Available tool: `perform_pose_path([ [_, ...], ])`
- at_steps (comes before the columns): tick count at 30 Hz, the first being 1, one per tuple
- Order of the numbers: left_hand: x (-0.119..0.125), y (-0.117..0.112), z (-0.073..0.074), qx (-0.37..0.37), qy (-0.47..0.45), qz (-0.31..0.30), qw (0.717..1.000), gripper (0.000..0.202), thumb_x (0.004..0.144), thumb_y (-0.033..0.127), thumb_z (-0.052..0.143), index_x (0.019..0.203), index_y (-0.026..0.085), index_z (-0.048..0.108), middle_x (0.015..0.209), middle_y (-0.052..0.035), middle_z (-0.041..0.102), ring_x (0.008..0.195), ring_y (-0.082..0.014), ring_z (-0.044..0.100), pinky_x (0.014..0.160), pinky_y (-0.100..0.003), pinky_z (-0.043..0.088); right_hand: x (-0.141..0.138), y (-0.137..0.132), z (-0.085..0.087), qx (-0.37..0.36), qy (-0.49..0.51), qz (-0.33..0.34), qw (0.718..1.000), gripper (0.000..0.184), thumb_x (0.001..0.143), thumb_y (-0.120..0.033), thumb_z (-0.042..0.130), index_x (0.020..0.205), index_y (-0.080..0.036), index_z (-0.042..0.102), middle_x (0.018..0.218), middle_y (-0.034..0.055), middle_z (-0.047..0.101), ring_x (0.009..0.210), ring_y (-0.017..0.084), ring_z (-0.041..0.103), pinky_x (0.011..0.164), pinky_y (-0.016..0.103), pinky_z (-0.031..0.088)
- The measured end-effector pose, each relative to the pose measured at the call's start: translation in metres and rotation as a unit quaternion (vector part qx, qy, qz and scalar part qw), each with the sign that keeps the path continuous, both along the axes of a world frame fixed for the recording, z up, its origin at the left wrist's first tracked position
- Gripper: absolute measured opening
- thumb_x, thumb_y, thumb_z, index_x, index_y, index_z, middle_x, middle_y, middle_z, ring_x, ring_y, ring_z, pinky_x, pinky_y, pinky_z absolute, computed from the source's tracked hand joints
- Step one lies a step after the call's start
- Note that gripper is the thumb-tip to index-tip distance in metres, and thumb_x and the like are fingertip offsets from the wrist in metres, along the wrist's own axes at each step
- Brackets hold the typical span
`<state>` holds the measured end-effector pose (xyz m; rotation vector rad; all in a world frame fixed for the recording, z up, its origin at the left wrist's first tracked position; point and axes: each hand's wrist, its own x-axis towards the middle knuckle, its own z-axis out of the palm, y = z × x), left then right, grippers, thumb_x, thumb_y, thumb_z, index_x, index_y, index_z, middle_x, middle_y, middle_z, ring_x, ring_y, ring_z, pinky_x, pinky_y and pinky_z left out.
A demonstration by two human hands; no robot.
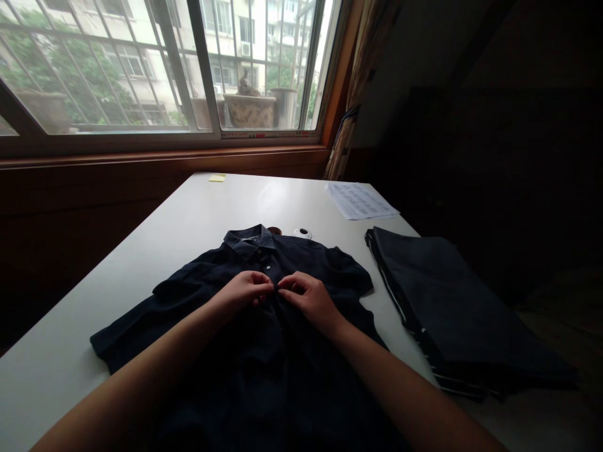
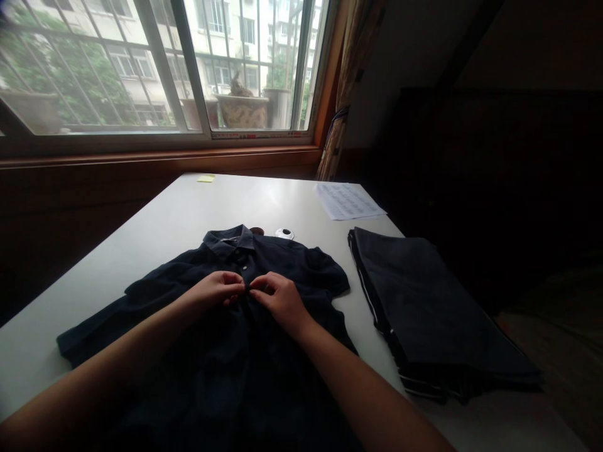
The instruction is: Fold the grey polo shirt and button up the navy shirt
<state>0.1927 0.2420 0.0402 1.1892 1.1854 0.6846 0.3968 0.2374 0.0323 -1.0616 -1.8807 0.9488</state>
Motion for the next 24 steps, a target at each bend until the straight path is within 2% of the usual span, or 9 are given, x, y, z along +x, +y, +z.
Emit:
perform_pose_path([
  [7, 0.000, 0.000, -0.003, -0.004, -0.027, -0.003, 1.000, 0.032, 0.069, 0.041, 0.078, 0.079, 0.013, 0.068, 0.061, 0.0013, 0.061, 0.054, -0.0083, 0.055, 0.055, -0.019, 0.043, -0.002, 0.001, -0.001, 0.002, 0.013, 0.001, 1.000, 0.009, 0.081, -0.022, 0.072, 0.090, -0.021, 0.072, 0.086, 0.0005, 0.068, 0.079, 0.015, 0.063, 0.071, 0.026, 0.048],
  [14, 0.004, -0.004, 0.008, -0.002, -0.021, 0.001, 1.000, 0.036, 0.073, 0.047, 0.074, 0.081, 0.012, 0.066, 0.071, -0.0021, 0.063, 0.065, -0.0122, 0.061, 0.061, -0.022, 0.051, -0.003, 0.001, -0.004, 0.025, 0.005, -0.002, 1.000, 0.009, 0.082, -0.022, 0.071, 0.091, -0.022, 0.071, 0.084, 0.0003, 0.067, 0.078, 0.016, 0.063, 0.070, 0.026, 0.047],
  [18, 0.007, -0.005, 0.005, 0.039, 0.020, 0.010, 0.999, 0.038, 0.067, 0.046, 0.079, 0.075, 0.014, 0.062, 0.069, 0.0019, 0.058, 0.062, -0.0112, 0.058, 0.059, -0.022, 0.050, -0.004, -0.001, -0.003, 0.047, -0.007, -0.003, 0.999, 0.006, 0.084, -0.023, 0.069, 0.090, -0.022, 0.070, 0.083, 0.0005, 0.066, 0.077, 0.016, 0.061, 0.070, 0.027, 0.047],
  [24, 0.009, -0.007, -0.002, 0.057, 0.022, 0.031, 0.998, 0.030, 0.071, 0.040, 0.075, 0.074, 0.014, 0.061, 0.068, 0.0025, 0.057, 0.062, -0.0104, 0.056, 0.057, -0.020, 0.046, -0.005, -0.001, -0.003, 0.060, -0.022, -0.004, 0.998, 0.007, 0.083, -0.021, 0.070, 0.090, -0.023, 0.070, 0.084, 0.0004, 0.067, 0.078, 0.016, 0.061, 0.071, 0.027, 0.047],
])
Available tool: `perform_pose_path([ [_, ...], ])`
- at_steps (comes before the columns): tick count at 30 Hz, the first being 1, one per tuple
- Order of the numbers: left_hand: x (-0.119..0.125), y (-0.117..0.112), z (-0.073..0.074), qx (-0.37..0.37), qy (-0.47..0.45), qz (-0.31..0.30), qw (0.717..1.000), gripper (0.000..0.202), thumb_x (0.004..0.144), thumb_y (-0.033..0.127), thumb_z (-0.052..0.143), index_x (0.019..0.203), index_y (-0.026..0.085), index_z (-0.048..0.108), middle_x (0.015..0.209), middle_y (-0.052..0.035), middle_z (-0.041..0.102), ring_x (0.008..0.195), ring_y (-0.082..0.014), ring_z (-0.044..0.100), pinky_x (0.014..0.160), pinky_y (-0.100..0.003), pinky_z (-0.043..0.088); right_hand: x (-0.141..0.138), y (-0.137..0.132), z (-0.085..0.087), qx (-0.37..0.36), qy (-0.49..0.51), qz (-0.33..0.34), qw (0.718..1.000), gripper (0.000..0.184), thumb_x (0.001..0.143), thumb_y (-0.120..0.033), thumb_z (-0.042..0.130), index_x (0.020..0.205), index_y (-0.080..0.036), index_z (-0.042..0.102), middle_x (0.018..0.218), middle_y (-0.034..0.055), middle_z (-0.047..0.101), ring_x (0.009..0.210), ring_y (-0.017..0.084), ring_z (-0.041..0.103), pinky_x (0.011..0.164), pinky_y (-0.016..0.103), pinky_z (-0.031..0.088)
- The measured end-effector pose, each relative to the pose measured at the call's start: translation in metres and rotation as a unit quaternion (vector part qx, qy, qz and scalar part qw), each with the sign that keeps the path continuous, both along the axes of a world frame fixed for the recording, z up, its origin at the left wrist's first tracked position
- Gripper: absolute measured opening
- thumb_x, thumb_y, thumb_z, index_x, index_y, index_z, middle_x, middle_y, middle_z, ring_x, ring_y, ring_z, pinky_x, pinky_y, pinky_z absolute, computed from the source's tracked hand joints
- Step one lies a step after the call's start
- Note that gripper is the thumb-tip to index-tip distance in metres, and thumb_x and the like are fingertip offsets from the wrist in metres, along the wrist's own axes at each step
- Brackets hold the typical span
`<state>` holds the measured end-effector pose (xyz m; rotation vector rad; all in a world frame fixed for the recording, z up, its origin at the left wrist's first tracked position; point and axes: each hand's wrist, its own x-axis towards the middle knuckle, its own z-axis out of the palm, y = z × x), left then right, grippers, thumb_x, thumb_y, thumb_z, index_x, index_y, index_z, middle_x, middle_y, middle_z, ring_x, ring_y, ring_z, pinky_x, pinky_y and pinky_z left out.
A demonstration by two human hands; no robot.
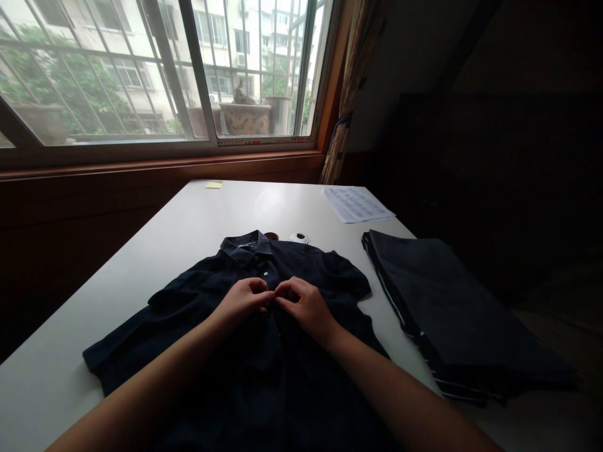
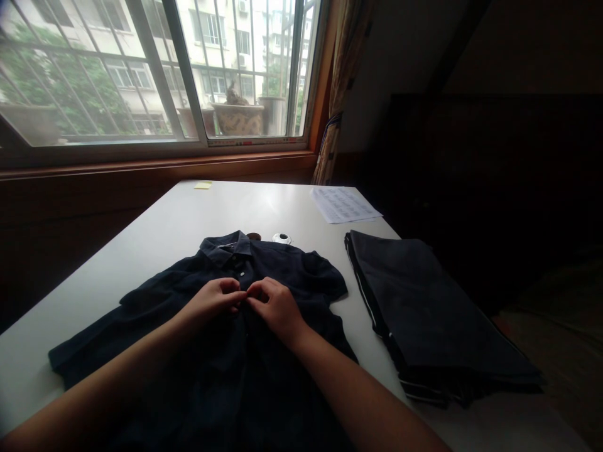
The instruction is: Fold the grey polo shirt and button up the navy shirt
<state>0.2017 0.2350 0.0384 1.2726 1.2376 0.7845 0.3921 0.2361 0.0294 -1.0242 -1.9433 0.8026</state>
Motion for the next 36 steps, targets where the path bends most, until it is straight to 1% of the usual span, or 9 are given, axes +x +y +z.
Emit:
perform_pose_path([
  [3, -0.001, -0.001, 0.000, -0.005, -0.004, 0.008, 1.000, 0.028, 0.071, 0.038, 0.075, 0.079, 0.014, 0.064, 0.071, 0.0013, 0.061, 0.062, -0.0112, 0.058, 0.059, -0.021, 0.046, 0.000, 0.000, 0.000, -0.004, 0.001, -0.005, 1.000, 0.007, 0.083, -0.022, 0.071, 0.090, -0.022, 0.071, 0.085, 0.0006, 0.068, 0.079, 0.016, 0.063, 0.071, 0.027, 0.047],
  [6, -0.001, -0.002, 0.002, 0.014, 0.003, 0.018, 1.000, 0.027, 0.072, 0.037, 0.074, 0.083, 0.014, 0.066, 0.072, 0.0005, 0.063, 0.062, -0.0123, 0.059, 0.058, -0.021, 0.044, 0.001, 0.001, 0.001, -0.014, 0.006, -0.010, 1.000, 0.008, 0.083, -0.023, 0.071, 0.091, -0.022, 0.071, 0.087, 0.0013, 0.071, 0.081, 0.017, 0.064, 0.073, 0.027, 0.048],
  [11, 0.000, -0.005, 0.005, 0.085, 0.056, 0.031, 0.994, 0.024, 0.074, 0.037, 0.071, 0.084, 0.015, 0.070, 0.076, -0.0022, 0.067, 0.070, -0.0163, 0.061, 0.060, -0.023, 0.044, 0.001, 0.001, 0.001, -0.031, 0.017, -0.020, 0.999, 0.008, 0.083, -0.024, 0.070, 0.091, -0.022, 0.073, 0.090, 0.0023, 0.073, 0.083, 0.018, 0.066, 0.076, 0.029, 0.050],
  [16, 0.001, -0.007, 0.002, 0.145, 0.072, 0.039, 0.986, 0.020, 0.076, 0.034, 0.069, 0.085, 0.017, 0.071, 0.084, -0.0031, 0.071, 0.079, -0.0188, 0.065, 0.070, -0.025, 0.048, 0.002, 0.002, -0.001, -0.034, 0.021, -0.023, 0.999, 0.008, 0.083, -0.023, 0.069, 0.090, -0.022, 0.073, 0.089, 0.0019, 0.073, 0.082, 0.018, 0.067, 0.075, 0.029, 0.050],
  [19, 0.002, -0.008, 0.001, 0.184, 0.094, 0.046, 0.977, 0.015, 0.077, 0.031, 0.067, 0.084, 0.018, 0.071, 0.084, -0.0027, 0.072, 0.081, -0.0194, 0.066, 0.074, -0.026, 0.048, 0.002, 0.003, -0.002, -0.034, 0.016, -0.025, 0.999, 0.007, 0.083, -0.022, 0.068, 0.089, -0.022, 0.073, 0.089, 0.0023, 0.073, 0.083, 0.019, 0.067, 0.076, 0.029, 0.051],
  [22, 0.003, -0.010, 0.001, 0.215, 0.123, 0.046, 0.968, 0.011, 0.078, 0.028, 0.065, 0.083, 0.019, 0.070, 0.081, -0.0017, 0.071, 0.077, -0.0181, 0.065, 0.071, -0.025, 0.047, 0.002, 0.003, -0.003, -0.036, 0.012, -0.027, 0.999, 0.008, 0.083, -0.022, 0.068, 0.089, -0.022, 0.073, 0.089, 0.0026, 0.073, 0.084, 0.019, 0.067, 0.078, 0.030, 0.051],
  [27, 0.004, -0.012, 0.003, 0.247, 0.166, 0.036, 0.954, 0.007, 0.077, 0.022, 0.062, 0.080, 0.019, 0.068, 0.076, -0.0007, 0.069, 0.071, -0.0163, 0.063, 0.066, -0.024, 0.044, 0.002, 0.003, -0.004, -0.036, 0.009, -0.029, 0.999, 0.007, 0.082, -0.021, 0.068, 0.088, -0.022, 0.072, 0.088, 0.0022, 0.073, 0.083, 0.019, 0.067, 0.076, 0.029, 0.050],
  [36, 0.006, -0.014, 0.004, 0.259, 0.195, 0.039, 0.945, 0.004, 0.075, 0.021, 0.061, 0.075, 0.019, 0.064, 0.070, 0.0004, 0.064, 0.065, -0.0150, 0.058, 0.061, -0.023, 0.039, 0.001, 0.003, -0.002, -0.026, -0.004, -0.031, 0.999, 0.006, 0.082, -0.020, 0.069, 0.086, -0.022, 0.072, 0.087, 0.0018, 0.073, 0.081, 0.019, 0.067, 0.076, 0.029, 0.050],
])
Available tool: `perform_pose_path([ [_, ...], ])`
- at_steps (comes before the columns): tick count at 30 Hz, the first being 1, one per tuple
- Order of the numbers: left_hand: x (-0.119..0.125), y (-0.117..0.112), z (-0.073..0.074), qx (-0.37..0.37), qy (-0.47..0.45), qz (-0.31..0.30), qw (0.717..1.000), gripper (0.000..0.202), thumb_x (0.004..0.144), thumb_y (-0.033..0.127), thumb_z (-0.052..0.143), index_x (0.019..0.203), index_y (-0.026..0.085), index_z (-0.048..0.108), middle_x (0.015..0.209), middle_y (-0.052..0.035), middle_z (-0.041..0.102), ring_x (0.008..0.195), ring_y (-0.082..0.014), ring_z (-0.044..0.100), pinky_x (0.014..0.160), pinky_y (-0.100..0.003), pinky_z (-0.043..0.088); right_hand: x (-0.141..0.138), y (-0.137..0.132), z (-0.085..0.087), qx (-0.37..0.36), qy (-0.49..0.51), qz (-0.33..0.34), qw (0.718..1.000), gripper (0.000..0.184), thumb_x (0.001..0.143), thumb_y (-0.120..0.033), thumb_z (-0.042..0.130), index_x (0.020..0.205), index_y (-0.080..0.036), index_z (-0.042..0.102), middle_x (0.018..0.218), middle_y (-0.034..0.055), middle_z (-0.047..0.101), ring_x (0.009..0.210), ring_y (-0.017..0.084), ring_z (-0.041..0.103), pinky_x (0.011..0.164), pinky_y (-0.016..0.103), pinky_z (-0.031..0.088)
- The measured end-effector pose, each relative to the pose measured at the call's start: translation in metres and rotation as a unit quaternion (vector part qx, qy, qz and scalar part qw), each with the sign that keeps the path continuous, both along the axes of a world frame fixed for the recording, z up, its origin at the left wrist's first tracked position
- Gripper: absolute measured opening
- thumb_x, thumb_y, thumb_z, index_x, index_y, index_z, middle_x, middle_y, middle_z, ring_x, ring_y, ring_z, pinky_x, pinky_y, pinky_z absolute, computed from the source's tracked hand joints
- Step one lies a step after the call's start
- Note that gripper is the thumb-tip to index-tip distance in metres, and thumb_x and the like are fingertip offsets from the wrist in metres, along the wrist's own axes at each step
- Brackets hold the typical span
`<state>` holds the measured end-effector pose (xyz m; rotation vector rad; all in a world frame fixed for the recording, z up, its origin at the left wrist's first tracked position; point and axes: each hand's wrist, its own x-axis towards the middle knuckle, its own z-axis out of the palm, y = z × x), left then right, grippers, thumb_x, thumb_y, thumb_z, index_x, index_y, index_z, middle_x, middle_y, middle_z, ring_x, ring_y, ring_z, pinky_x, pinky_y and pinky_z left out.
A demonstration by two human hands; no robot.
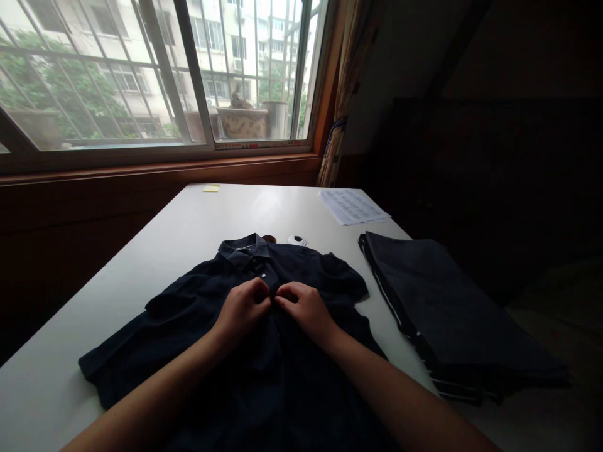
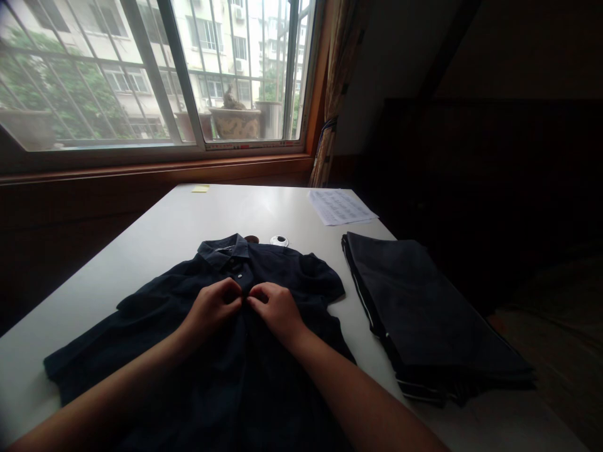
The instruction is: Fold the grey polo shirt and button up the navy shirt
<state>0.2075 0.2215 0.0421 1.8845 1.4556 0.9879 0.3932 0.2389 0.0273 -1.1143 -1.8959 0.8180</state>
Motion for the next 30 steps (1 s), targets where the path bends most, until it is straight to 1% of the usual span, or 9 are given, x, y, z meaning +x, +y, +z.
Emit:
perform_pose_path([
  [6, 0.0012, 0.0007, -0.0020, -0.001, 0.004, 0.011, 1.000, 0.001, 0.073, 0.020, 0.061, 0.074, 0.020, 0.060, 0.070, 0.0003, 0.064, 0.065, -0.0152, 0.057, 0.061, -0.023, 0.038, -0.0010, -0.0016, 0.0010, 0.013, -0.012, 0.000, 1.000, 0.005, 0.083, -0.021, 0.069, 0.086, -0.023, 0.072, 0.086, 0.0023, 0.073, 0.080, 0.019, 0.067, 0.075, 0.030, 0.050],
  [11, 0.0006, 0.0006, -0.0039, 0.009, 0.017, 0.002, 1.000, 0.001, 0.074, 0.019, 0.059, 0.074, 0.020, 0.058, 0.074, -0.0001, 0.065, 0.068, -0.0159, 0.059, 0.064, -0.024, 0.039, -0.0008, -0.0019, -0.0001, 0.021, -0.022, 0.004, 1.000, 0.005, 0.084, -0.022, 0.068, 0.087, -0.022, 0.071, 0.087, 0.0023, 0.072, 0.081, 0.019, 0.067, 0.075, 0.030, 0.050],
  [17, -0.0007, 0.0024, -0.0042, 0.000, -0.016, -0.006, 1.000, 0.003, 0.075, 0.020, 0.060, 0.077, 0.019, 0.062, 0.078, -0.0005, 0.068, 0.072, -0.0165, 0.061, 0.068, -0.024, 0.043, -0.0003, -0.0026, 0.0001, 0.053, -0.061, -0.003, 0.997, 0.007, 0.083, -0.019, 0.069, 0.088, -0.022, 0.069, 0.087, 0.0021, 0.070, 0.081, 0.018, 0.065, 0.076, 0.030, 0.049],
  [22, -0.0024, 0.0045, -0.0045, -0.009, -0.028, -0.013, 0.999, 0.005, 0.077, 0.021, 0.060, 0.081, 0.019, 0.063, 0.077, 0.0004, 0.068, 0.073, -0.0163, 0.062, 0.068, -0.024, 0.044, -0.0001, -0.0025, 0.0003, 0.058, -0.067, -0.010, 0.996, 0.005, 0.084, -0.019, 0.068, 0.088, -0.022, 0.068, 0.085, 0.0015, 0.069, 0.080, 0.017, 0.064, 0.075, 0.028, 0.048],
  [27, -0.0031, 0.0050, -0.0074, -0.010, -0.044, -0.015, 0.999, 0.008, 0.080, 0.025, 0.062, 0.087, 0.020, 0.064, 0.082, 0.0006, 0.069, 0.077, -0.0167, 0.064, 0.070, -0.024, 0.046, -0.0001, -0.0013, -0.0029, 0.067, -0.074, -0.011, 0.995, 0.005, 0.084, -0.018, 0.068, 0.088, -0.021, 0.068, 0.084, 0.0005, 0.067, 0.080, 0.016, 0.063, 0.074, 0.027, 0.047],
  [30, -0.0021, 0.0044, -0.0082, -0.013, -0.046, -0.013, 0.999, 0.007, 0.080, 0.024, 0.062, 0.086, 0.020, 0.064, 0.081, 0.0011, 0.069, 0.077, -0.0165, 0.064, 0.070, -0.024, 0.046, -0.0001, -0.0015, -0.0037, 0.074, -0.078, -0.006, 0.994, 0.007, 0.084, -0.017, 0.068, 0.090, -0.021, 0.068, 0.084, 0.0000, 0.066, 0.079, 0.016, 0.063, 0.074, 0.027, 0.047],
])
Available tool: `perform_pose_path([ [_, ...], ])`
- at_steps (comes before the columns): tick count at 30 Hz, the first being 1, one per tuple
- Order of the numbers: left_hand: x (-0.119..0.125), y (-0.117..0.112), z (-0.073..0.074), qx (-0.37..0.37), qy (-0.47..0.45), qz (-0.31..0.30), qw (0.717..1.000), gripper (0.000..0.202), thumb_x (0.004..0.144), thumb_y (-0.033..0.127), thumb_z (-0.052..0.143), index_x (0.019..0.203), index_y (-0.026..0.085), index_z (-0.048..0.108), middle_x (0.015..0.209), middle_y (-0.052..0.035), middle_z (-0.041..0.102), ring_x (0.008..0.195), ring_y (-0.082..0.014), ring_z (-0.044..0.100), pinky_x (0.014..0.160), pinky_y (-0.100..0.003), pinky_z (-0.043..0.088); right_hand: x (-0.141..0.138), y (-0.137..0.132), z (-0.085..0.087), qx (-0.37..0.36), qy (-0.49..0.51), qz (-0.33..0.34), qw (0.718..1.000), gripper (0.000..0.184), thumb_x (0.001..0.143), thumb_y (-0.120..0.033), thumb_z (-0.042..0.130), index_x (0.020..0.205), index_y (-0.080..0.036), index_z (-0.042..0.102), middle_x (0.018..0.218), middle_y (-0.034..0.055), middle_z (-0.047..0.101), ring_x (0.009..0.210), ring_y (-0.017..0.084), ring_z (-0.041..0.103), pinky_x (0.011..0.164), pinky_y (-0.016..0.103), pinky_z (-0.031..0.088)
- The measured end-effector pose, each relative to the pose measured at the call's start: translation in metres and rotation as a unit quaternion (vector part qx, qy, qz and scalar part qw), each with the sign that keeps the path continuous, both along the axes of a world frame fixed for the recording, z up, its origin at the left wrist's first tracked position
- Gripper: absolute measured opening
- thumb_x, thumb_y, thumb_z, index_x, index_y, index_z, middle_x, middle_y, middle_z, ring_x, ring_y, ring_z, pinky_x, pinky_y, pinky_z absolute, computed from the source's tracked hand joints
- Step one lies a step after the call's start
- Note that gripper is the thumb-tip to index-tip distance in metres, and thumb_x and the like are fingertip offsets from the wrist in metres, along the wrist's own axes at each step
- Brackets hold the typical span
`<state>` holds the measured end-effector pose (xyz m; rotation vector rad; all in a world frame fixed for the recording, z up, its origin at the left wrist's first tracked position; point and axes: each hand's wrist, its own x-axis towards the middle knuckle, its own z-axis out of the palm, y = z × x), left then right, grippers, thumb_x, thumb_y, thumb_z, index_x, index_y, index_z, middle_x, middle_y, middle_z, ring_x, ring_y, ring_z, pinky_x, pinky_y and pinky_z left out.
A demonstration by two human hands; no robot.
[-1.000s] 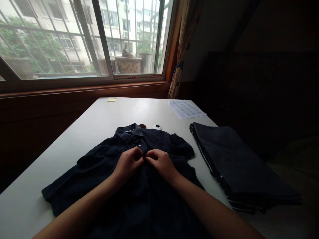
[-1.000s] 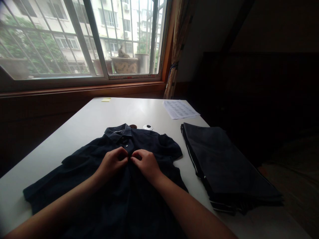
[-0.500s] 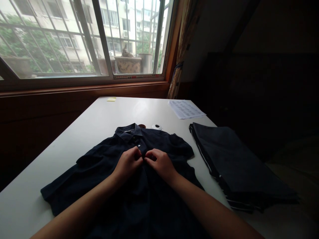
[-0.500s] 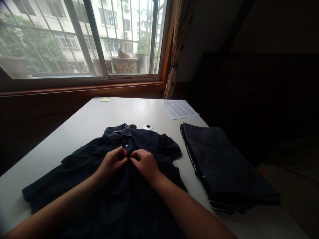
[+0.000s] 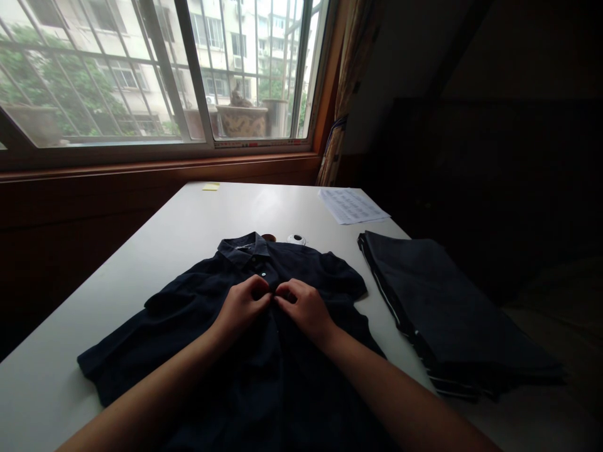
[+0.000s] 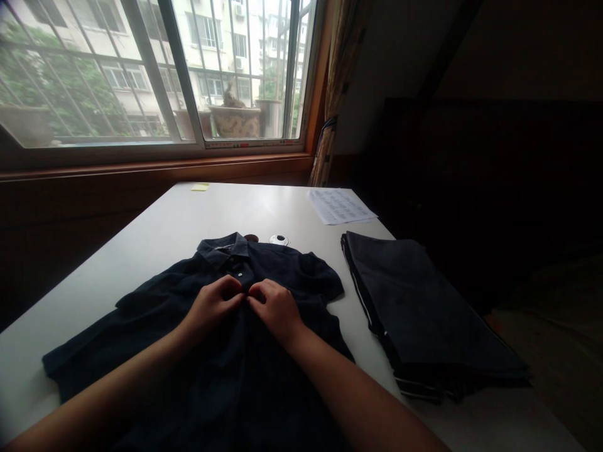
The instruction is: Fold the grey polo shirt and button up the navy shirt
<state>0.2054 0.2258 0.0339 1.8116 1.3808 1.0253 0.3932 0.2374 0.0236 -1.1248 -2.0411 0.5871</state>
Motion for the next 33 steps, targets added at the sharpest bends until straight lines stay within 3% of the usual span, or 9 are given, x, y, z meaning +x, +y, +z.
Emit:
perform_pose_path([
  [11, 0.0013, -0.0001, 0.0013, -0.012, 0.014, 0.021, 1.000, 0.003, 0.075, 0.017, 0.060, 0.076, 0.019, 0.059, 0.069, 0.0037, 0.061, 0.067, -0.0138, 0.057, 0.063, -0.024, 0.041, -0.0002, -0.0009, 0.0031, 0.003, 0.001, 0.014, 1.000, 0.010, 0.083, -0.016, 0.067, 0.091, -0.022, 0.068, 0.086, -0.0004, 0.066, 0.075, 0.014, 0.061, 0.073, 0.027, 0.047],
  [33, -0.0017, 0.0030, -0.0069, 0.012, -0.054, 0.011, 0.998, 0.015, 0.078, 0.019, 0.063, 0.079, 0.021, 0.048, 0.077, 0.0035, 0.057, 0.072, -0.0132, 0.056, 0.067, -0.024, 0.042, 0.0031, 0.0022, 0.0048, -0.027, 0.039, 0.026, 0.999, 0.011, 0.085, -0.020, 0.070, 0.095, -0.023, 0.074, 0.089, 0.0018, 0.069, 0.083, 0.017, 0.066, 0.077, 0.028, 0.050],
])
